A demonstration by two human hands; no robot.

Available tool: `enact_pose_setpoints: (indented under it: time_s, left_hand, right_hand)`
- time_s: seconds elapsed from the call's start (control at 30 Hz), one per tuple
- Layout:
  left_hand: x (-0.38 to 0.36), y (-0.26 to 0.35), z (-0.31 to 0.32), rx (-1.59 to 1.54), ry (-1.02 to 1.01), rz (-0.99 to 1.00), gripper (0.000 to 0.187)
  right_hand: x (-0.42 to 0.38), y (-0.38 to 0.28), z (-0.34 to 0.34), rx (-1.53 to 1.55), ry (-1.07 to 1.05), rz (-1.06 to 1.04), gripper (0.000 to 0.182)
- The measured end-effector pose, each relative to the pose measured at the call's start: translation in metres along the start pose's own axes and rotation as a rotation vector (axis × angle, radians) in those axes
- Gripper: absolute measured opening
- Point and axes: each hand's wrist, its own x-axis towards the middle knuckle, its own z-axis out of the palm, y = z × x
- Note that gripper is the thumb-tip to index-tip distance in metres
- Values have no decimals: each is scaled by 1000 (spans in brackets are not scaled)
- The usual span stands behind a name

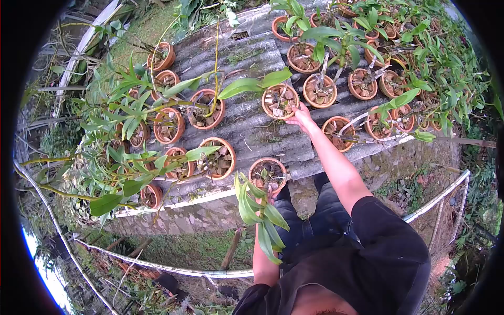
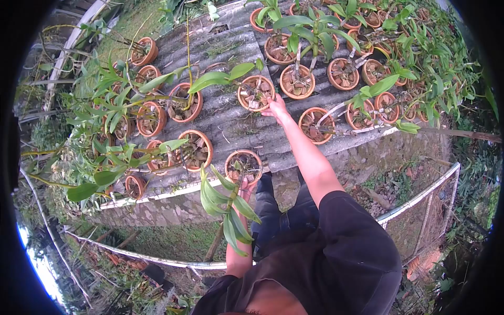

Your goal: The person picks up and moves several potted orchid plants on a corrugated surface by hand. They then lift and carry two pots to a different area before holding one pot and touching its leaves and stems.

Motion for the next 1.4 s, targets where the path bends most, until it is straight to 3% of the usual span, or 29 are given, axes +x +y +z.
enact_pose_setpoints:
  time_s: [0.17, 0.37, 0.63, 0.9, 1.0, 1.1, 1.3, 1.4]
  left_hand:
    - [3, 0, 0, -3, 6, 11, 51]
    - [13, -4, 3, 8, -2, 11, 52]
    - [21, -7, 6, 45, -25, 11, 53]
    - [27, -12, 10, 73, -33, 9, 53]
    - [32, -15, 16, 92, -45, 12, 54]
    - [36, -19, 23, 98, -51, 19, 54]
    - [40, -25, 37, 118, -81, 44, 55]
    - [42, -25, 41, 122, -88, 37, 55]
  right_hand:
    - [-9, -8, -2, 7, 4, 18, 42]
    - [-14, -2, -9, 18, 4, 1, 50]
    - [9, -16, 25, 62, -24, -18, 48]
    - [19, -28, 9, -384, -47, 107, 52]
    - [16, -27, 3, -402, -67, 124, 53]
    - [13, -19, 0, -257, -76, 99, 54]
    - [6, -28, 0, -285, -92, 89, 55]
    - [37, 16, -12, -467, -13, -91, 63]
